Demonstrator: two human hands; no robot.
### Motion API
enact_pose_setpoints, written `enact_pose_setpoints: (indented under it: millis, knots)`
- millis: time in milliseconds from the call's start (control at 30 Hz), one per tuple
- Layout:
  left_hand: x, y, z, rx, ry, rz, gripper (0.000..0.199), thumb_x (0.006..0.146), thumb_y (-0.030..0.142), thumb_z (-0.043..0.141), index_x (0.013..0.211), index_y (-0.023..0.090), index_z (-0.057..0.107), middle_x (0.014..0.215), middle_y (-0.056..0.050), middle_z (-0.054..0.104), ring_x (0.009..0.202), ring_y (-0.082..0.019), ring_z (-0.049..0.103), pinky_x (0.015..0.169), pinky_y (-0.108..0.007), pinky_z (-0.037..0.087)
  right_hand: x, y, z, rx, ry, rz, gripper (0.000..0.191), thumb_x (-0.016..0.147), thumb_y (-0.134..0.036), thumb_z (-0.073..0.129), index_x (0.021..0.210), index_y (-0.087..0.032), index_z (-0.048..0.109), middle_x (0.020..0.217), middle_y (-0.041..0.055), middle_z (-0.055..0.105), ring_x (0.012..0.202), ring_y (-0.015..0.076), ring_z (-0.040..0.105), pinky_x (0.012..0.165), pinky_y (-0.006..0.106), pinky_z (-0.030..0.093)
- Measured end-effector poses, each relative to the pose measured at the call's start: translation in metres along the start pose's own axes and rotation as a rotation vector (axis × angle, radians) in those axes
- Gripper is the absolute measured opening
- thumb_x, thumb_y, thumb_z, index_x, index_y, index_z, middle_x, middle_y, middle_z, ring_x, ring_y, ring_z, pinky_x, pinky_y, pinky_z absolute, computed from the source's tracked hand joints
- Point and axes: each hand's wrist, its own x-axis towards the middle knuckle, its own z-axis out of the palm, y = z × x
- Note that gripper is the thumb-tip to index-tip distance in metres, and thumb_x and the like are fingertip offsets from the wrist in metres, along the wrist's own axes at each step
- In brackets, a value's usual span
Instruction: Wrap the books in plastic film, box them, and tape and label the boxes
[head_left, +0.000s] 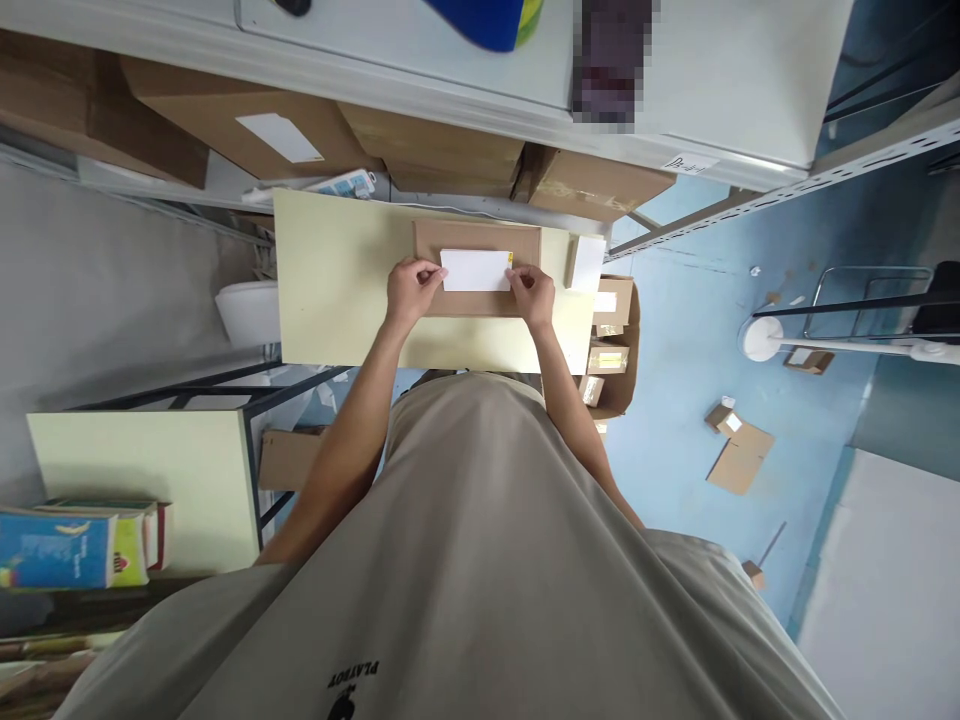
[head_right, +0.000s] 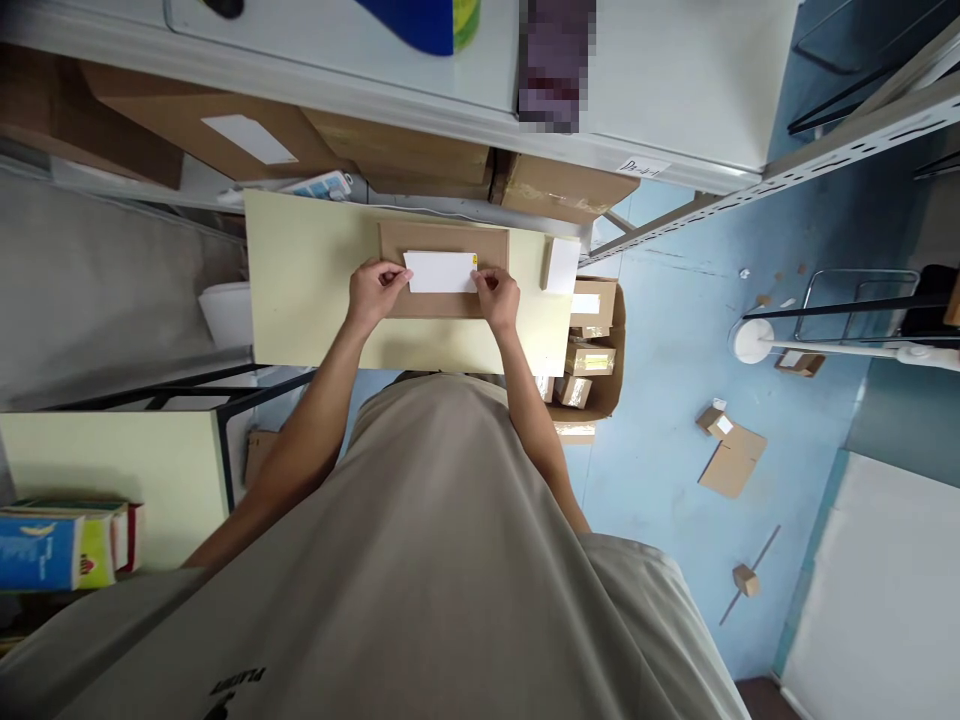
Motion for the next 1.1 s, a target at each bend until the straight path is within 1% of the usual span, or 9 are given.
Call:
enact_pose_setpoints:
  millis: [300, 400, 567, 800, 1000, 1100]
  knots:
    - [0.0069, -0.0016, 0.0032, 0.001, 0.015, -0.021, 0.013, 0.084, 0.031, 0.078, 0.075, 0.023, 0.075, 0.072, -0.002, 0.061, 0.073, -0.019, 0.052, 0.079, -0.035, 0.045, 0.0015, -0.0017, 0.0044, -0.008, 0.039, 0.019, 0.048, 0.097, -0.07, 0.064, 0.092, -0.023, 0.072, 0.099, 0.0098, 0.079, 0.088, 0.0238, 0.07, 0.089, 0.04, 0.057]
    - [0.0068, -0.0021, 0.0035, 0.0, 0.011, -0.018, 0.013, 0.083, 0.031, 0.078, 0.074, 0.023, 0.075, 0.072, -0.002, 0.061, 0.073, -0.02, 0.053, 0.078, -0.035, 0.045, 0.0009, -0.0022, 0.0042, -0.005, 0.04, 0.017, 0.047, 0.096, -0.069, 0.065, 0.091, -0.022, 0.073, 0.1, 0.0099, 0.079, 0.09, 0.0243, 0.07, 0.09, 0.041, 0.057]
    - [0.0064, -0.0046, 0.0044, 0.024, 0.018, 0.002, 0.013, 0.085, 0.031, 0.077, 0.076, 0.023, 0.076, 0.073, -0.003, 0.062, 0.073, -0.02, 0.053, 0.079, -0.036, 0.046, 0.0014, 0.0009, 0.0051, -0.05, 0.026, 0.011, 0.043, 0.1, -0.063, 0.064, 0.094, -0.022, 0.074, 0.1, 0.0097, 0.078, 0.091, 0.0237, 0.07, 0.09, 0.039, 0.056]
    - [0.0057, -0.0056, 0.0051, 0.009, 0.024, -0.002, 0.012, 0.085, 0.029, 0.078, 0.075, 0.023, 0.076, 0.073, -0.002, 0.06, 0.073, -0.02, 0.053, 0.079, -0.036, 0.045, 0.0001, 0.0017, 0.0063, -0.039, 0.026, 0.001, 0.045, 0.099, -0.065, 0.063, 0.095, -0.021, 0.073, 0.099, 0.0104, 0.078, 0.089, 0.0243, 0.07, 0.092, 0.041, 0.056]
    - [0.0051, -0.0041, 0.0055, 0.013, 0.033, -0.009, 0.011, 0.085, 0.028, 0.079, 0.076, 0.023, 0.077, 0.07, -0.001, 0.058, 0.073, -0.02, 0.052, 0.08, -0.036, 0.044, -0.0013, 0.0024, 0.009, -0.048, 0.056, -0.012, 0.037, 0.101, -0.056, 0.065, 0.094, -0.021, 0.072, 0.099, 0.0098, 0.078, 0.088, 0.0231, 0.069, 0.09, 0.039, 0.055]
    - [0.0052, -0.0053, 0.0061, 0.033, 0.034, -0.008, 0.013, 0.086, 0.029, 0.079, 0.075, 0.023, 0.076, 0.071, -0.002, 0.059, 0.073, -0.019, 0.052, 0.08, -0.036, 0.045, -0.0016, 0.0045, 0.0106, -0.054, 0.074, -0.029, 0.036, 0.102, -0.055, 0.065, 0.093, -0.021, 0.073, 0.099, 0.0098, 0.078, 0.088, 0.023, 0.068, 0.089, 0.039, 0.055]
